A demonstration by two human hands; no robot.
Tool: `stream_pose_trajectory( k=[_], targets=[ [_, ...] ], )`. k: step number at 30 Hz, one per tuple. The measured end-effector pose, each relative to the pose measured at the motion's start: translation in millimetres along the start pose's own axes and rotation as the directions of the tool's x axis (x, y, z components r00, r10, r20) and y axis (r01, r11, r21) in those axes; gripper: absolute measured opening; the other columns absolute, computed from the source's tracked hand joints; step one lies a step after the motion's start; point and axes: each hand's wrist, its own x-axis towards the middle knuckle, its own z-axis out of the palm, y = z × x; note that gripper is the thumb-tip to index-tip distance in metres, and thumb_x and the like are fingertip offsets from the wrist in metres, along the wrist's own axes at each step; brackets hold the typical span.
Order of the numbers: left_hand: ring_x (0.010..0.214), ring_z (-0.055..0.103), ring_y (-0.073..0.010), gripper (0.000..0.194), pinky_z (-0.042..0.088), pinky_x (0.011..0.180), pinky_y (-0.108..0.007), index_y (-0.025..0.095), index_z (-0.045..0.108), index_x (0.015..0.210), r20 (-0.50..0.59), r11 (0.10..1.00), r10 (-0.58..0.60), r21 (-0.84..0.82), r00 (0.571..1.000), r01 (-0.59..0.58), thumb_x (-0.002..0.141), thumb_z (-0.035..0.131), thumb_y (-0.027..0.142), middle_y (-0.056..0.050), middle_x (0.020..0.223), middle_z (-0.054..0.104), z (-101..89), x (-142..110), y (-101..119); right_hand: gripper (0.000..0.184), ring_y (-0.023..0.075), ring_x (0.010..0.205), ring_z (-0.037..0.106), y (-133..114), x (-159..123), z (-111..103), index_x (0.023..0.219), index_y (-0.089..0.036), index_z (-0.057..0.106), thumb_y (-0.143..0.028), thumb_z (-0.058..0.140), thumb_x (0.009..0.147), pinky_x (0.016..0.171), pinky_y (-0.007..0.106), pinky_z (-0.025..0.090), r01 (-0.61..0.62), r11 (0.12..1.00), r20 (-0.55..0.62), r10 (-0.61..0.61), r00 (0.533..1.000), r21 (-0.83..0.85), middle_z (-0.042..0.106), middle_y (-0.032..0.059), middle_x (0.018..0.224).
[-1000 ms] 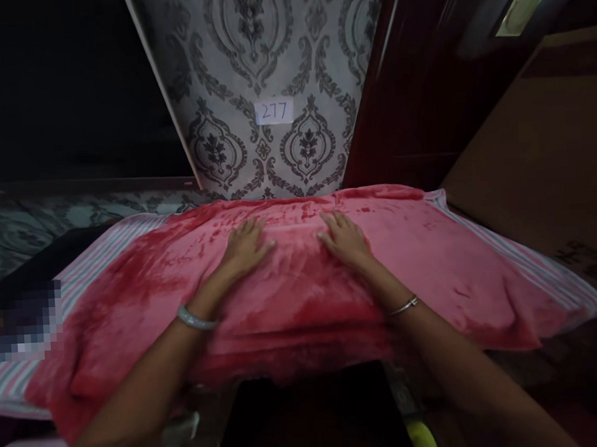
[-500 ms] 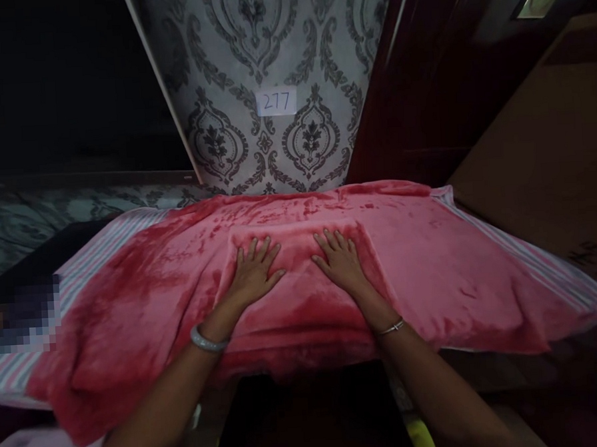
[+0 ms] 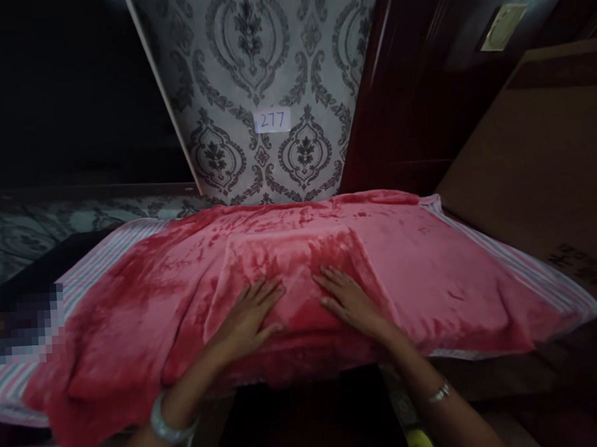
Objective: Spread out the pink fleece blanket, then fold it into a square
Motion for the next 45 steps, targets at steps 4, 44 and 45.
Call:
stream_pose_trajectory(
  k=[4, 44, 45],
  targets=[
    [0.153, 0.025, -0.0287, 0.083, 0.024, 0.123, -0.054, 0.029, 0.016, 0.161, -0.048, 0.996, 0.069, 0.064, 0.996, -0.066, 0.091, 0.059, 0.026, -0.008, 0.165, 0.028, 10.6, -22.6, 4.2, 0.070, 0.0275, 0.149, 0.032, -8.5, -36.6, 6.1, 0.159, -0.031, 0.030, -0.042, 0.058, 0.095, 0.119, 0.053, 0.030, 0.103, 0.994, -0.069, -0.102, 0.992, 0.025, 0.036, 0.0082, 0.161],
    [0.136, 0.052, -0.0274, 0.047, 0.032, 0.119, -0.056, 0.027, 0.053, 0.145, -0.381, 0.974, 0.010, 0.214, 0.925, 0.077, 0.099, 0.043, 0.027, -0.007, 0.144, 0.060, 3.9, -25.9, 21.7, 0.044, 0.0277, 0.133, 0.052, -15.6, -53.5, -0.2, 0.141, -0.027, 0.058, -0.030, 0.039, 0.102, 0.113, 0.057, 0.034, -0.043, 0.979, -0.510, -0.066, 0.857, -0.199, 0.062, 0.0078, 0.140],
    [0.140, 0.048, -0.0284, 0.050, 0.029, 0.119, -0.058, 0.026, 0.049, 0.148, -0.352, 0.974, 0.016, 0.217, 0.936, 0.065, 0.099, 0.045, 0.028, -0.008, 0.148, 0.056, 6.6, -13.2, 32.1, 0.045, 0.0282, 0.138, 0.047, -21.3, -43.3, -2.0, 0.144, -0.026, 0.055, -0.030, 0.040, 0.101, 0.114, 0.057, 0.032, -0.052, 0.975, -0.489, -0.062, 0.870, -0.217, 0.058, 0.0079, 0.145]
  ],
)
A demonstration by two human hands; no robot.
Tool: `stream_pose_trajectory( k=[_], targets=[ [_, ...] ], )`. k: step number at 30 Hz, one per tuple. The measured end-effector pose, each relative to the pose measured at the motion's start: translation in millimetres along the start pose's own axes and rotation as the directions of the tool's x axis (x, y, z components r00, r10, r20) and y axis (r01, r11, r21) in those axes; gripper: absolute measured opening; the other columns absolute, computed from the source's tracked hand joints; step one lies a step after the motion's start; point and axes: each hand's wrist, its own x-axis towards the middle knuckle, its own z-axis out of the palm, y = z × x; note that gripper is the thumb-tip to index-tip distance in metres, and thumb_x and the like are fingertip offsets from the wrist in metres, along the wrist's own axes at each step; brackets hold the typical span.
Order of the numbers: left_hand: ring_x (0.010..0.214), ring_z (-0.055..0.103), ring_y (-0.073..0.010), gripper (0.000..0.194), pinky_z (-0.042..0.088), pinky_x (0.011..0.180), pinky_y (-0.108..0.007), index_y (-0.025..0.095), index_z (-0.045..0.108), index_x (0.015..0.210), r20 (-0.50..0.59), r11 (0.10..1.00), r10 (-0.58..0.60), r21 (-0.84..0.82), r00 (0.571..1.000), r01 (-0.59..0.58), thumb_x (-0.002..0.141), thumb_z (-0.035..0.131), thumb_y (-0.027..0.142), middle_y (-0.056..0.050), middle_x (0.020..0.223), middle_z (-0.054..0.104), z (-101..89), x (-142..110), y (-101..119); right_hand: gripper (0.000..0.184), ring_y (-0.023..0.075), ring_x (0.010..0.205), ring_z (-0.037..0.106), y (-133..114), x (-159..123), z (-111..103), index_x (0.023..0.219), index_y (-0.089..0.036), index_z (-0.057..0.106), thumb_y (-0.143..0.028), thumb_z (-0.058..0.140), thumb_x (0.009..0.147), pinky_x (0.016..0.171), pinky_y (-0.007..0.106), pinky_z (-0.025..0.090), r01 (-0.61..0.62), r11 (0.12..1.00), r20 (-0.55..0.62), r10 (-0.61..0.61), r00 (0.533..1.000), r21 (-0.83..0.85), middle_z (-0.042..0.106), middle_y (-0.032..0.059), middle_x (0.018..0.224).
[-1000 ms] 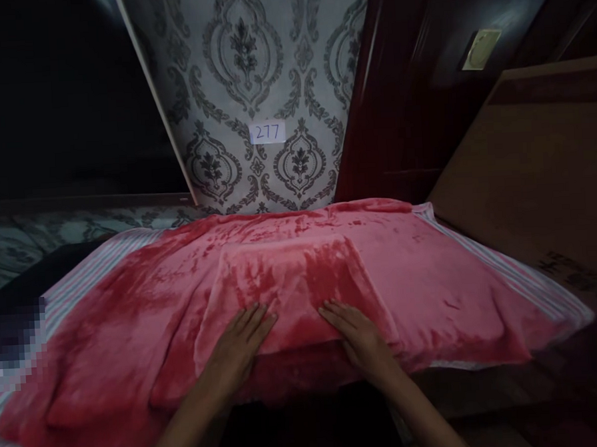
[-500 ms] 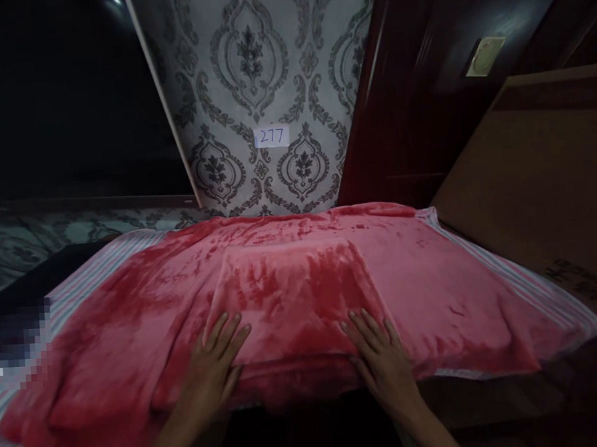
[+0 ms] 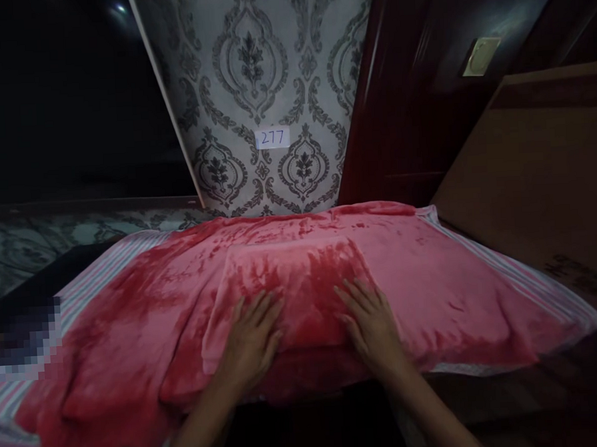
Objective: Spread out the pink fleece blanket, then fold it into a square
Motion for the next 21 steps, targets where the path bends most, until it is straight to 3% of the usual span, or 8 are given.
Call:
stream_pose_trajectory(
  k=[2, 5, 11, 17, 21],
  targets=[
    [0.146, 0.037, -0.0312, 0.058, 0.024, 0.120, -0.062, 0.026, 0.041, 0.153, 0.062, 1.000, 0.022, -0.002, 0.998, -0.022, 0.097, 0.052, 0.032, -0.009, 0.156, 0.046, 11.4, 14.7, 21.1, 0.049, 0.0302, 0.143, 0.040, -9.5, 12.3, 8.2, 0.148, -0.026, 0.050, -0.032, 0.044, 0.100, 0.115, 0.058, 0.030, -0.025, 0.998, 0.089, 0.030, 0.996, -0.050, 0.051, 0.0078, 0.152],
    [0.151, 0.024, -0.0362, 0.068, 0.021, 0.119, -0.066, 0.031, 0.037, 0.155, 0.127, 0.999, 0.034, 0.011, 0.991, -0.035, 0.091, 0.062, 0.037, -0.007, 0.163, 0.034, 28.7, 15.6, 39.8, 0.053, 0.0331, 0.144, 0.037, -15.4, 9.7, 23.1, 0.150, -0.029, 0.047, -0.036, 0.050, 0.098, 0.115, 0.060, 0.028, -0.067, 0.990, 0.228, 0.095, 0.969, -0.127, 0.046, 0.0069, 0.156],
    [0.153, 0.019, -0.0347, 0.071, 0.018, 0.120, -0.062, 0.036, 0.034, 0.156, 0.108, 0.997, 0.048, 0.050, 0.993, -0.053, 0.091, 0.063, 0.038, -0.004, 0.166, 0.030, 44.7, -2.3, 39.3, 0.055, 0.0325, 0.147, 0.033, -12.4, -9.2, 36.6, 0.152, -0.031, 0.044, -0.036, 0.049, 0.098, 0.117, 0.058, 0.024, -0.063, 0.984, 0.269, 0.108, 0.957, -0.169, 0.040, 0.0038, 0.160],
    [0.152, 0.021, -0.0352, 0.074, 0.017, 0.120, -0.060, 0.036, 0.035, 0.156, 0.072, 0.995, 0.061, 0.073, 0.996, -0.066, 0.088, 0.065, 0.037, -0.004, 0.164, 0.032, 45.4, -1.9, 38.8, 0.053, 0.0334, 0.144, 0.039, -13.2, 4.2, 22.5, 0.149, -0.029, 0.049, -0.036, 0.051, 0.097, 0.116, 0.060, 0.026, -0.096, 0.987, 0.383, 0.138, 0.913, -0.126, 0.043, 0.0066, 0.157],
    [0.151, 0.023, -0.0308, 0.066, 0.015, 0.122, -0.054, 0.035, 0.039, 0.153, 0.006, 0.987, 0.116, 0.110, 0.993, -0.116, 0.091, 0.061, 0.028, -0.002, 0.163, 0.036, 48.6, -5.6, 40.2, 0.046, 0.0301, 0.138, 0.047, -17.8, 43.8, 6.1, 0.144, -0.023, 0.056, -0.029, 0.048, 0.099, 0.118, 0.056, 0.026, -0.102, 0.993, 0.499, 0.118, 0.859, -0.059, 0.054, 0.0106, 0.149]
  ],
)
